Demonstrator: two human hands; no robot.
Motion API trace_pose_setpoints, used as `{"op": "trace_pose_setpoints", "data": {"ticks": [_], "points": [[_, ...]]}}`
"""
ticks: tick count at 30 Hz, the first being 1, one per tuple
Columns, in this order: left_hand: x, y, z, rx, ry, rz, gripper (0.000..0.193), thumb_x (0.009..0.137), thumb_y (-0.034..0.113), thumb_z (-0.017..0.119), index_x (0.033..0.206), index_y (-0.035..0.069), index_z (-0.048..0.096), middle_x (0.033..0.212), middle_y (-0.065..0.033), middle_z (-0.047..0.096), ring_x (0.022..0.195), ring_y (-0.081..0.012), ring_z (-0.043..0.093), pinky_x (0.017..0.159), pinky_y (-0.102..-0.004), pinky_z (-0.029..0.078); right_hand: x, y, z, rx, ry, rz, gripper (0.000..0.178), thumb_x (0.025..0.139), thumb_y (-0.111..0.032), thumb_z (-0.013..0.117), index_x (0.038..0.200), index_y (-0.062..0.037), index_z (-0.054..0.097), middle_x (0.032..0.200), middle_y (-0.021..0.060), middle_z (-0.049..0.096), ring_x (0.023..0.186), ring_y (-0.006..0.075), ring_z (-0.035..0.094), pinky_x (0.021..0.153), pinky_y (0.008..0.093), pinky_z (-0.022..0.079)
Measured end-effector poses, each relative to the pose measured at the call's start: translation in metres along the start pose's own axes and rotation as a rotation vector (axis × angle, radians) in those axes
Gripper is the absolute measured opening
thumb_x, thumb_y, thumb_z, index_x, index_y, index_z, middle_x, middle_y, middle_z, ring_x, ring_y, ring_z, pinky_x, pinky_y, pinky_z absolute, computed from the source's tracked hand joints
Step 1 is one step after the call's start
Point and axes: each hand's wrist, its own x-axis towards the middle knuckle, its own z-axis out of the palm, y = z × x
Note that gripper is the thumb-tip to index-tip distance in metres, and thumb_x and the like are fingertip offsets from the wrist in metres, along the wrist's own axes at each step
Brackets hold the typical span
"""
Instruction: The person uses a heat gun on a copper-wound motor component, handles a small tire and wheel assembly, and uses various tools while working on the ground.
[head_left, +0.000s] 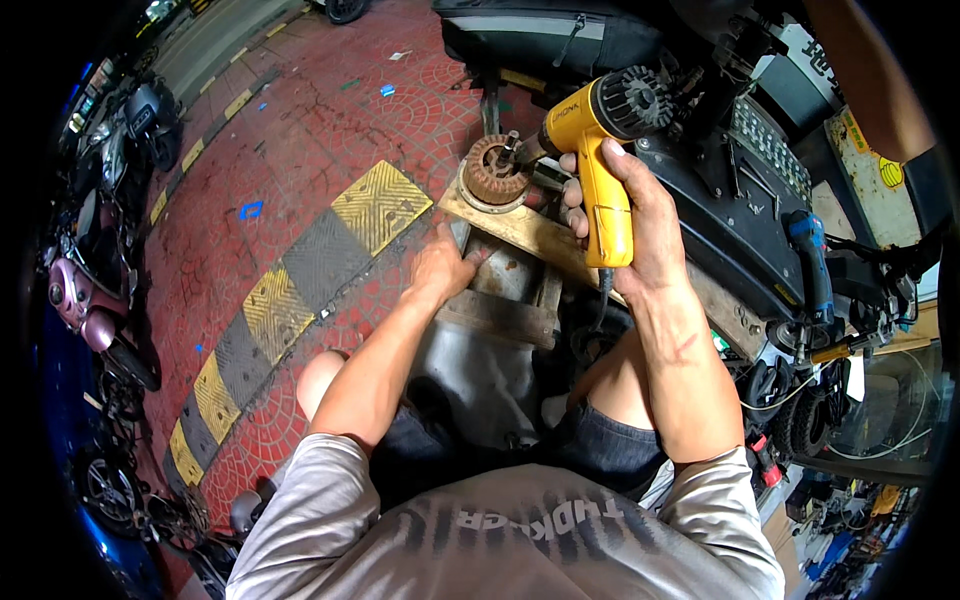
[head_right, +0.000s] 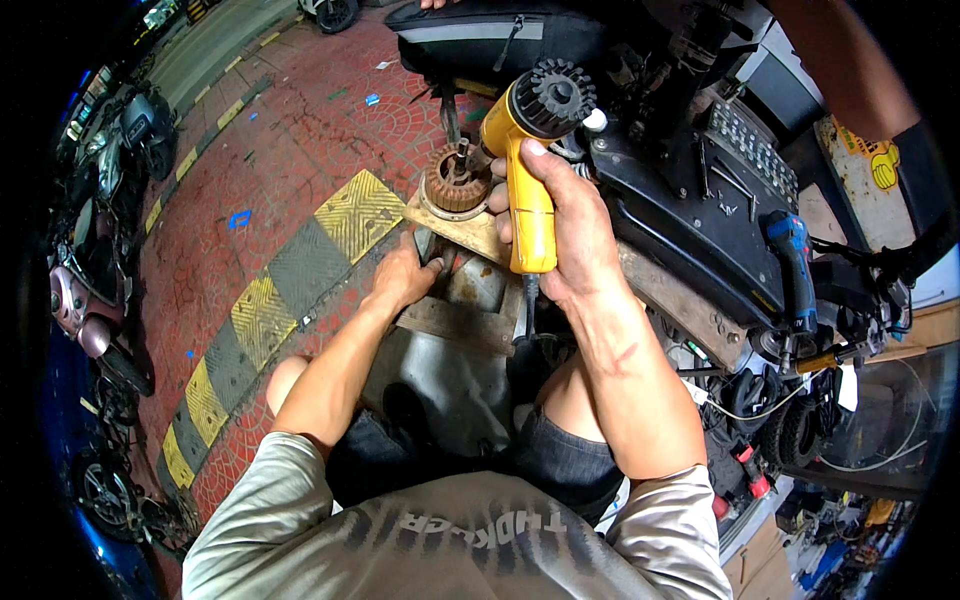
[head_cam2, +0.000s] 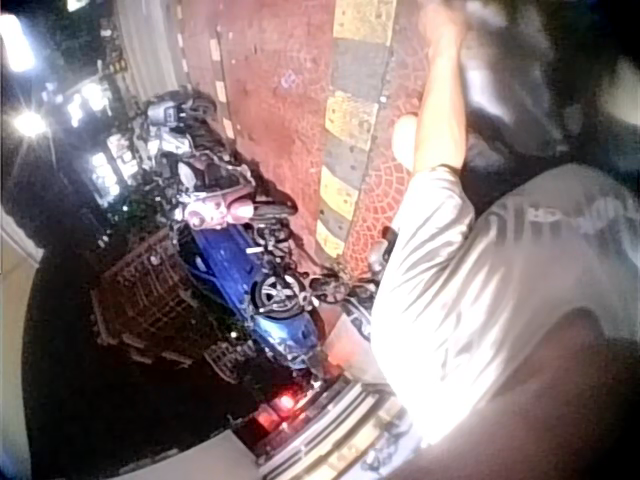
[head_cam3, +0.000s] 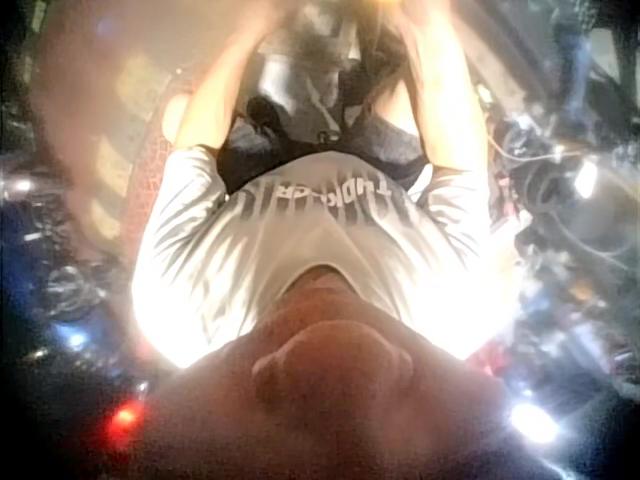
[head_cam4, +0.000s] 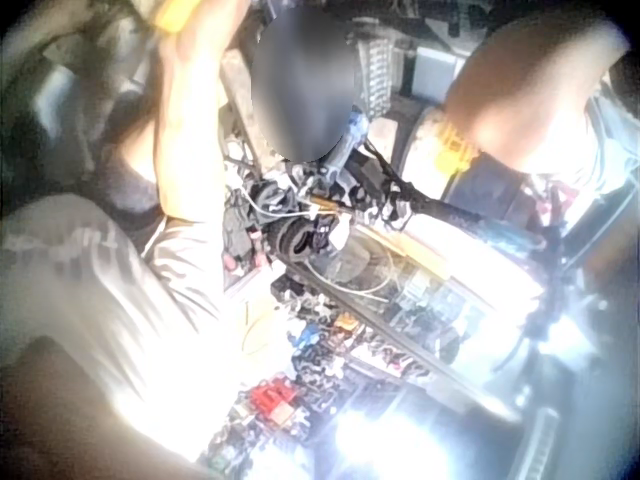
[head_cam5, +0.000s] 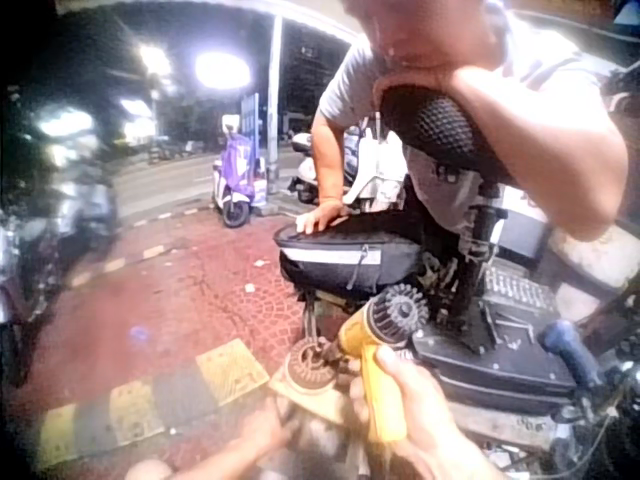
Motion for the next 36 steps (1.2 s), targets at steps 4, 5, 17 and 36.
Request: {"op": "trace_pose_setpoints", "data": {"ticks": [4,5,17,36], "points": [[0.000,-0.004,0.001,-0.019,0.012,0.008,0.093,0.093,0.050,0.075,0.153,-0.009,0.035,0.125,-0.0382,0.069,0.120,-0.0489,0.068,0.104,-0.0533,0.053,0.002,0.002,-0.003,0.017,-0.017,0.002,0.042,0.106,-0.037,0.065,0.123,0.0020,0.066,0.101,0.0108,0.072,0.074,0.0164,0.068,0.060,0.0286,0.057],[-0.001,-0.005,0.002,-0.023,0.014,0.012,0.094,0.094,0.051,0.074,0.154,-0.009,0.034,0.125,-0.0382,0.069,0.120,-0.0488,0.068,0.104,-0.0532,0.053,0.002,0.002,-0.003,0.016,-0.020,0.005,0.043,0.106,-0.036,0.065,0.124,0.0018,0.065,0.103,0.0108,0.072,0.075,0.0163,0.068,0.061,0.0286,0.058],[0.000,-0.007,0.006,-0.056,0.065,0.044,0.084,0.093,0.046,0.074,0.145,-0.012,0.041,0.121,-0.0386,0.070,0.117,-0.0498,0.069,0.104,-0.0533,0.053,0.001,0.007,-0.003,0.036,-0.084,0.023,0.042,0.106,-0.034,0.065,0.129,0.0012,0.062,0.110,0.0108,0.070,0.080,0.0162,0.068,0.063,0.0295,0.057],[0.001,-0.007,0.004,-0.066,0.046,0.030,0.087,0.092,0.044,0.075,0.148,-0.012,0.040,0.127,-0.0382,0.068,0.123,-0.0483,0.067,0.107,-0.0514,0.052,-0.004,0.004,0.000,0.019,-0.076,0.031,0.041,0.106,-0.033,0.065,0.129,0.0011,0.062,0.109,0.0108,0.071,0.079,0.0159,0.068,0.062,0.0290,0.058]]}}
